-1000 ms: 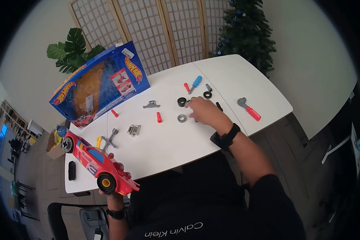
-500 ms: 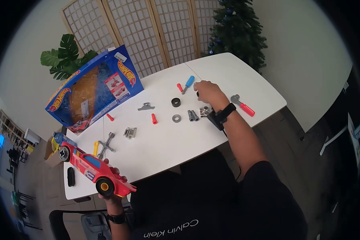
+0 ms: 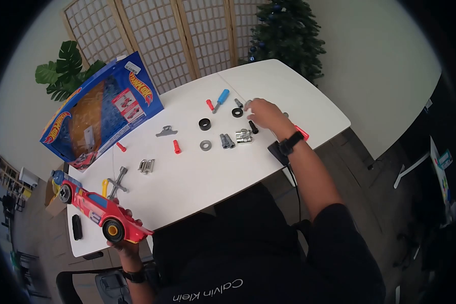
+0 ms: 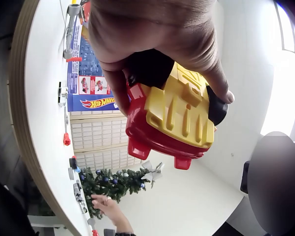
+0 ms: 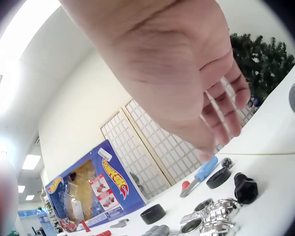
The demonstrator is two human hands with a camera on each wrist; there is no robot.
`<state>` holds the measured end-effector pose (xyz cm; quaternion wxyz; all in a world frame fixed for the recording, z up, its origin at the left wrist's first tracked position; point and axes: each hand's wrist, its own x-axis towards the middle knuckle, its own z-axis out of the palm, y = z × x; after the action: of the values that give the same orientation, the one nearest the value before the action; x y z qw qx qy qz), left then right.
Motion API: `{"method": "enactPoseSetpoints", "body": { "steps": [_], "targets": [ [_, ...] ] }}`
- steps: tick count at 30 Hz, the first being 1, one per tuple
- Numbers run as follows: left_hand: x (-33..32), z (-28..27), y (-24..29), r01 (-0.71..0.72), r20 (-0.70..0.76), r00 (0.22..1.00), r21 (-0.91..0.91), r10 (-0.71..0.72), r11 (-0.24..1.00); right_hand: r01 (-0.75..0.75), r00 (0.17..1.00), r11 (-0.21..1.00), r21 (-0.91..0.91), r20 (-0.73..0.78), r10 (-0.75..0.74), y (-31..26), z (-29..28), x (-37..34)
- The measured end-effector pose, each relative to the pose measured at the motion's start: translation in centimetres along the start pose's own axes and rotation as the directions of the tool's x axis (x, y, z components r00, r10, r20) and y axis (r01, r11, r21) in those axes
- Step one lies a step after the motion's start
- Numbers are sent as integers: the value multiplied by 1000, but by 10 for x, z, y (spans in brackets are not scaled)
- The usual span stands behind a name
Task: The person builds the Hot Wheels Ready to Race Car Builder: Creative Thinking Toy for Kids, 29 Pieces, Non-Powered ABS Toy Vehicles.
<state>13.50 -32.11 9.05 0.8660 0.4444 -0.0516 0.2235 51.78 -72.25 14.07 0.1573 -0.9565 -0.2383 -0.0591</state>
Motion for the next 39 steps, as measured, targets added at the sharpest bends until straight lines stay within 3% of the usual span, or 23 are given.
{"method": "enactPoseSetpoints", "body": {
  "steps": [4, 6, 7, 9, 10, 14, 16, 18, 20, 22, 24, 26, 30, 34, 37, 39],
  "targets": [
    [-4, -26, -17, -33, -34, 999, 126, 37, 992, 186, 982, 971, -149, -10, -190, -17, 32, 46],
    [-6, -30, -20, -38, -37, 998, 136, 43, 990, 203, 979, 903, -378, 100, -178, -16, 45, 60],
    [-6, -21, -15, -35, -89, 995, 190, 53, 981, 189, 982, 918, -350, 83, -170, -6, 54, 67],
    [-4, -19, -11, 31, -97, 995, 83, -23, 996, 166, 986, 946, -278, 60, -155, 1, 66, 71],
    [0, -4, -8, -14, -104, 994, 59, 20, 998, 158, 987, 947, -280, 55, -149, 5, 71, 76],
    [5, 5, -2, 28, -53, 998, 2, -28, 1000, 248, 968, 924, -292, 43, -246, -47, 26, 42],
    [5, 0, -7, 27, -53, 998, -4, -27, 1000, 370, 905, 926, -77, -194, -378, -67, 4, 28],
    [9, -14, -17, 19, 49, 999, 89, -24, 996, 438, 898, 872, 216, -136, -418, -124, -35, -1],
    [14, -7, -22, 39, 89, 995, 85, -47, 996, 633, 767, 699, 333, -149, -624, -178, -67, -42],
    [18, 20, -17, -67, -10, 998, 126, 69, 990, 489, 800, 546, 680, -101, -591, -228, -82, -87],
    [21, 26, -17, -48, -4, 999, 179, 50, 983, 654, 675, 436, 618, -215, -706, -255, -81, -115],
    [21, 39, -17, -83, -97, 990, 160, 99, 984, 752, 587, 387, 533, -277, -761, -273, -72, -126],
    [26, 50, -10, -130, -51, 988, 204, 143, 970, 755, 614, 426, 499, -309, -726, -285, -59, -134],
    [23, 51, -10, -150, -107, 976, 301, 190, 942, 663, 723, 489, 567, -315, -615, -289, -44, -143],
    [18, 44, -15, -166, -110, 968, 395, 226, 904, 652, 753, 537, 536, -378, -538, -295, -40, -151],
    [18, 46, -15, -154, -120, 971, 358, 209, 921, 650, 755, 540, 535, -370, -542, -292, -39, -153]
  ]
}}
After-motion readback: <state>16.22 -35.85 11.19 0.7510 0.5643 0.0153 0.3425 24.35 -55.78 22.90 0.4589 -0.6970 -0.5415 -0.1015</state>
